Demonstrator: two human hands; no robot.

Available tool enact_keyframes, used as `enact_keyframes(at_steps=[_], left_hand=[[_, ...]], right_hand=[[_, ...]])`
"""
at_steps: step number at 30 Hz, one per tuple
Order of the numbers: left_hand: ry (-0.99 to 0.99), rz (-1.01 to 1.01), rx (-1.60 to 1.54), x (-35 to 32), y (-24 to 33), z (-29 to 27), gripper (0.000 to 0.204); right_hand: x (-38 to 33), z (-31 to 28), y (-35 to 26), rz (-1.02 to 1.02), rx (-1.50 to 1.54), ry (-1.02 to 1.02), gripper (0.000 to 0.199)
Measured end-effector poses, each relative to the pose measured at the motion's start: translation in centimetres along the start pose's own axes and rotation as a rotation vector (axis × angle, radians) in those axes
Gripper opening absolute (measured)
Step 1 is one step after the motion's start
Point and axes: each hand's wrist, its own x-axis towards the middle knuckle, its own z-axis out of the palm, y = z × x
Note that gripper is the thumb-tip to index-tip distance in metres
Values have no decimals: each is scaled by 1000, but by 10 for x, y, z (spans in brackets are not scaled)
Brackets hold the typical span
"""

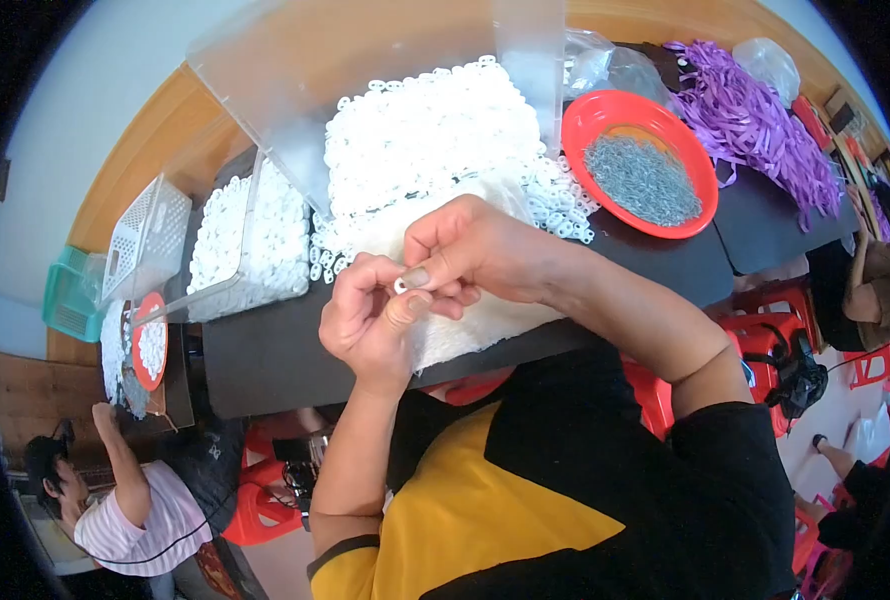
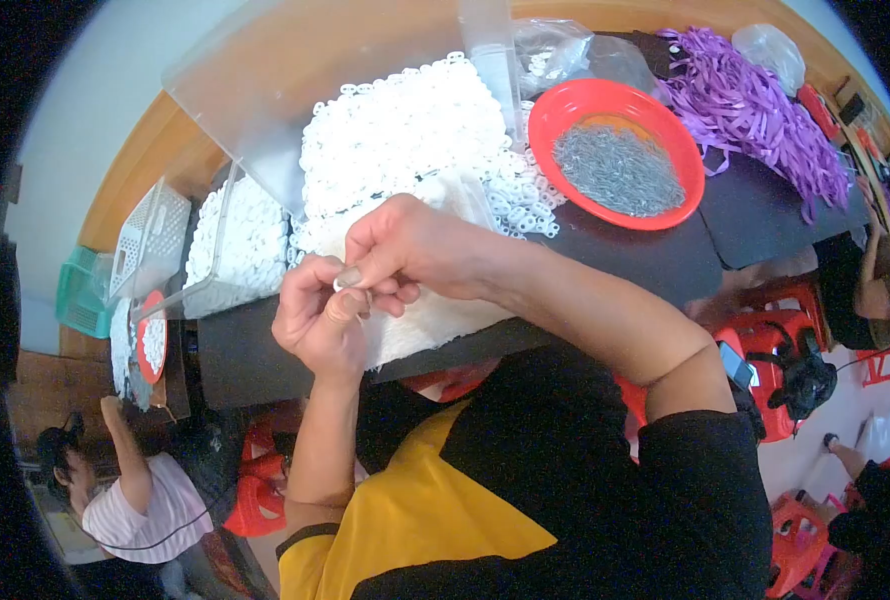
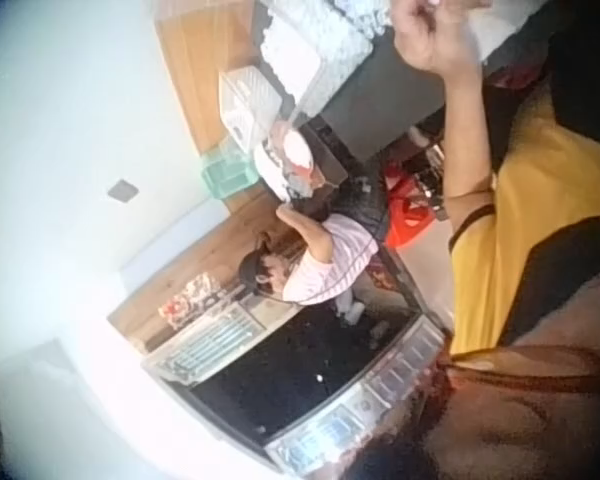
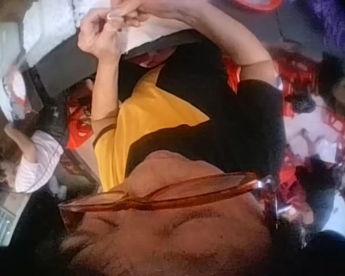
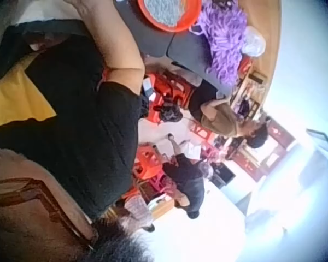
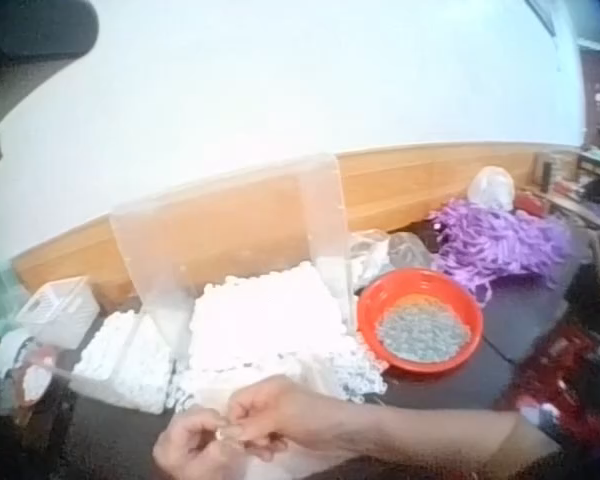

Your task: Inserting small metal pins into plastic housings for assembly.

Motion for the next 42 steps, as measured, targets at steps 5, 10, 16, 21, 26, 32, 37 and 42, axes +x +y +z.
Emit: enact_keyframes(at_steps=[5,10,16,21,26,32,37,42], left_hand=[[43,-56,-87,2,7,2,20],[208,217,341,51,81,-20,17],[262,211,1147,108,113,-72,19],[-41,-1,998,29,75,-47,5],[-175,-119,1151,6,20,-58,12],[-231,-154,1239,3,-1,-72,12],[-210,-169,1130,3,9,-68,11],[-152,-206,1066,-2,14,-68,15]], right_hand=[[6,-1,4,-3,49,-17,19],[-1,-4,-12,-103,-126,216,19],[5,-19,-21,-216,-159,454,19],[4,-19,-9,-282,-457,487,15],[7,-21,-9,-305,-938,490,11],[-7,-27,-17,-95,-1583,283,13],[-5,-16,-18,79,-1812,124,12],[-2,-26,-11,-37,-1816,216,7]])
